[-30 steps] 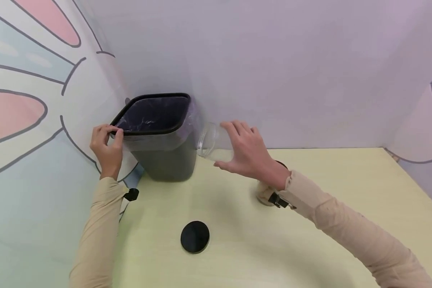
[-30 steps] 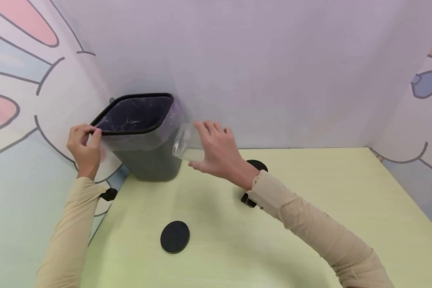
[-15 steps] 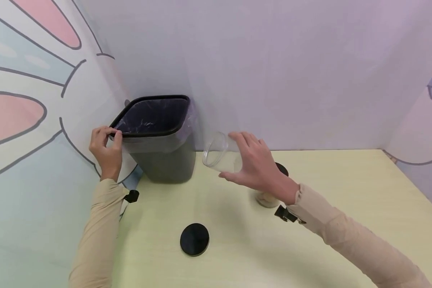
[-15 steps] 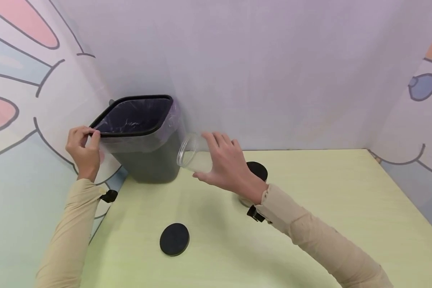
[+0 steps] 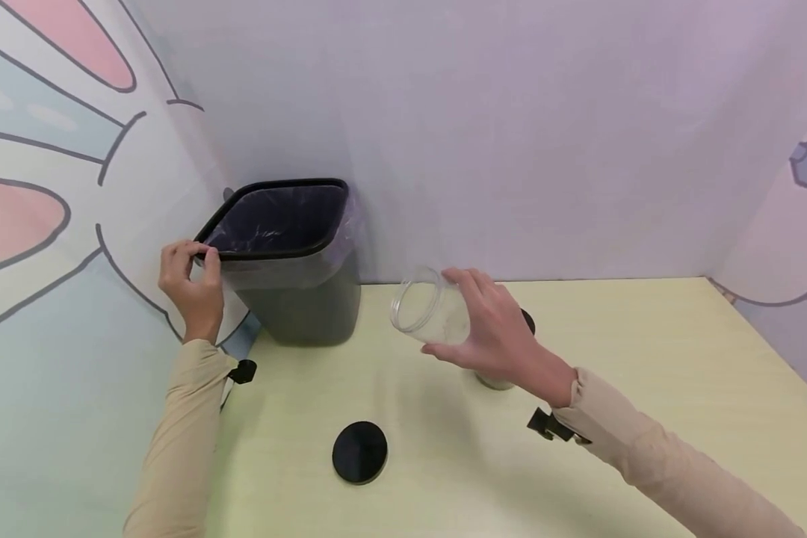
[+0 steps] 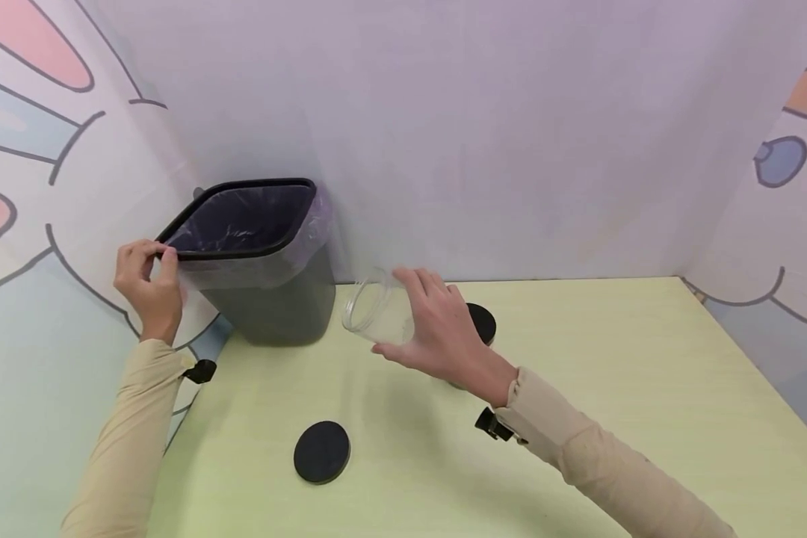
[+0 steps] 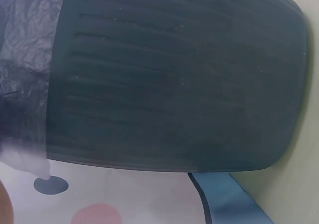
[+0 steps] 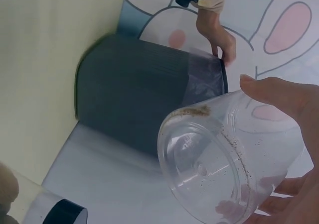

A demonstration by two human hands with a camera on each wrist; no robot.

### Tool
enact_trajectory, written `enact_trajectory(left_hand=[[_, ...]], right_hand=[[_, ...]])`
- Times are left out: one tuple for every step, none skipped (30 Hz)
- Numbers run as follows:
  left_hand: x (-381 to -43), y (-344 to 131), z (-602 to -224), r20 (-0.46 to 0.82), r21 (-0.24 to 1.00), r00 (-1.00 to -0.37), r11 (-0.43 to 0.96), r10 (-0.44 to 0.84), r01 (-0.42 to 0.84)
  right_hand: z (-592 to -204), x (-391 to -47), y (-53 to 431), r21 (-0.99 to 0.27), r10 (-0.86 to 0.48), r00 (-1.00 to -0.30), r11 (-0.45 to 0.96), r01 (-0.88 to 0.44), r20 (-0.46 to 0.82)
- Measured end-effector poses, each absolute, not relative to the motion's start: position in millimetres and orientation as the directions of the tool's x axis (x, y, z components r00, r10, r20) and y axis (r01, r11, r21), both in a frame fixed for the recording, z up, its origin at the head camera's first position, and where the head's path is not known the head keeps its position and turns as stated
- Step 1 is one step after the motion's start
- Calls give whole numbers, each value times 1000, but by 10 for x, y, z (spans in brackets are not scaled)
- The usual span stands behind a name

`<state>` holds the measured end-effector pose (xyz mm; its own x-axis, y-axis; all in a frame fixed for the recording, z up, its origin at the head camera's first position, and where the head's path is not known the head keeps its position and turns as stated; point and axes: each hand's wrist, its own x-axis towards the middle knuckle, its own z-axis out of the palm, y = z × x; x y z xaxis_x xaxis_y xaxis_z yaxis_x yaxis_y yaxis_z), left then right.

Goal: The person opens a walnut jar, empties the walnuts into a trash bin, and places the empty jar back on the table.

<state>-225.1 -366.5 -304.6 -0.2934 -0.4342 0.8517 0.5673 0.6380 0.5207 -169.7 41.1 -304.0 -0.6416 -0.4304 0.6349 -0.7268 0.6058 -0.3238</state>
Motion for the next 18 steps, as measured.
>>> enact_trajectory(left_hand=[[-2234,-3644,-3027,854,517,-292,637,-432,571],[-2226,-3627,-3016,855,515,-291,638,-430,572],[-2218,-3610,-3005,858,511,-290,642,-424,572],[-2212,-3597,-2999,857,512,-291,641,-425,572],[-2210,-3589,-3000,857,513,-291,642,-426,570],[-2211,-3586,-3002,856,514,-290,642,-429,568],[-2216,-3593,-3013,855,515,-286,643,-433,567],[-2225,-3607,-3032,854,516,-283,643,-437,565],[-2242,-3631,-3057,853,517,-279,644,-440,564],[-2263,-3659,-3084,852,519,-277,643,-445,563],[-2286,-3687,-3112,851,520,-277,643,-446,563],[-2311,-3715,-3137,850,521,-279,642,-446,563],[-2335,-3741,-3159,850,521,-281,641,-445,563],[-2356,-3763,-3176,851,521,-283,641,-443,564],[-2375,-3780,-3188,852,520,-284,641,-441,565],[-2383,-3789,-3192,852,519,-285,643,-438,564],[-2386,-3789,-3192,853,518,-286,644,-436,563],[-2382,-3785,-3186,854,516,-285,646,-435,562]], right_hand=[[-3046,-1685,423,-335,-426,-652,608,-720,628],[-3052,-1674,435,-346,-420,-661,610,-713,622],[-3057,-1664,447,-358,-413,-670,611,-706,617],[-3063,-1655,458,-369,-407,-678,610,-701,612],[-3070,-1646,469,-379,-403,-684,609,-696,608],[-3078,-1638,480,-388,-400,-689,607,-693,604],[-3087,-1630,489,-398,-399,-695,604,-690,598],[-3098,-1619,499,-410,-399,-702,602,-686,590],[-3108,-1607,510,-423,-397,-709,597,-681,582],[-3118,-1596,522,-436,-396,-717,593,-677,574],[-3128,-1585,537,-451,-391,-725,590,-670,567],[-3137,-1574,552,-466,-383,-734,587,-662,560],[-3146,-1563,567,-480,-375,-743,585,-653,554],[-3157,-1555,583,-492,-365,-751,585,-645,550],[-3167,-1547,598,-502,-356,-757,584,-638,547],[-3177,-1539,612,-512,-351,-762,581,-633,544],[-3189,-1530,625,-519,-346,-765,578,-630,543],[-3201,-1521,635,-525,-345,-768,574,-628,540]])
